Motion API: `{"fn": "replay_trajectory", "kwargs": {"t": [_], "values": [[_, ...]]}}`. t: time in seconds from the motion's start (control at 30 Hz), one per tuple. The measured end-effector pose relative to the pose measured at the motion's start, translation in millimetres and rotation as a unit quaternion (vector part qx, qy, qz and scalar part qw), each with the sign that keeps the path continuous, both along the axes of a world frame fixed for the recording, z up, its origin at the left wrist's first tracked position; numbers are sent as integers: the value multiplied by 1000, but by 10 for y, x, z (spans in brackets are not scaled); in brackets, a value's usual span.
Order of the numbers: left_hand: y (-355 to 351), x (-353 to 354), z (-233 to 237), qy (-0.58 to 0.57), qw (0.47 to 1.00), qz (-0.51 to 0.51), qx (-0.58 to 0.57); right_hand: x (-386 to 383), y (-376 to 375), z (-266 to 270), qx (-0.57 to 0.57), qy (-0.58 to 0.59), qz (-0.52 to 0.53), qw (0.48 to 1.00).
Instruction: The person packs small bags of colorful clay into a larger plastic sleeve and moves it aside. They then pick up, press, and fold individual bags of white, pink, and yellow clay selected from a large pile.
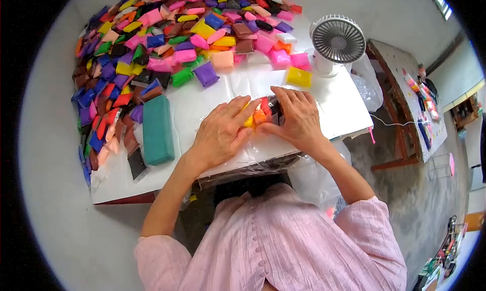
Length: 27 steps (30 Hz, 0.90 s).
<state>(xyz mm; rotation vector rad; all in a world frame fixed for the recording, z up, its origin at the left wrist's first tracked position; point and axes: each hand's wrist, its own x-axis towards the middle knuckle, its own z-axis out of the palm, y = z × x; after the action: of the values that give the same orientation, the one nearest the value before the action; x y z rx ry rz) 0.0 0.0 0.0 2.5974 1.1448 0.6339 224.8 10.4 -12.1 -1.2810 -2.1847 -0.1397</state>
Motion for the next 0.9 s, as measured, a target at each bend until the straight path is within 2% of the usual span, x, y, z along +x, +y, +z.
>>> {"fn": "replay_trajectory", "kwargs": {"t": [0.1,0.27,0.37,0.47,0.57,0.67,0.77,0.87,0.9], "values": [[17,21,-20,-9,1000,4,21,-11,26,-13,14,4,-16,1000],[-17,10,58,85,986,-8,145,-2,-1,16,-4,30,3,1000],[20,2,72,19,996,-45,72,42,11,58,18,69,52,996],[48,-5,20,-38,998,-52,15,125,40,28,-23,93,94,991],[46,-13,-2,-49,997,-52,15,154,51,-8,-26,105,113,988],[38,-26,96,-71,995,-60,-27,151,51,-36,7,98,127,987],[52,-52,267,-115,984,-57,-126,164,36,-3,15,109,149,983],[153,-44,250,-60,998,-31,-18,198,15,73,10,125,164,978],[173,-25,243,-54,998,-41,-19,198,15,83,27,120,161,979]]}}
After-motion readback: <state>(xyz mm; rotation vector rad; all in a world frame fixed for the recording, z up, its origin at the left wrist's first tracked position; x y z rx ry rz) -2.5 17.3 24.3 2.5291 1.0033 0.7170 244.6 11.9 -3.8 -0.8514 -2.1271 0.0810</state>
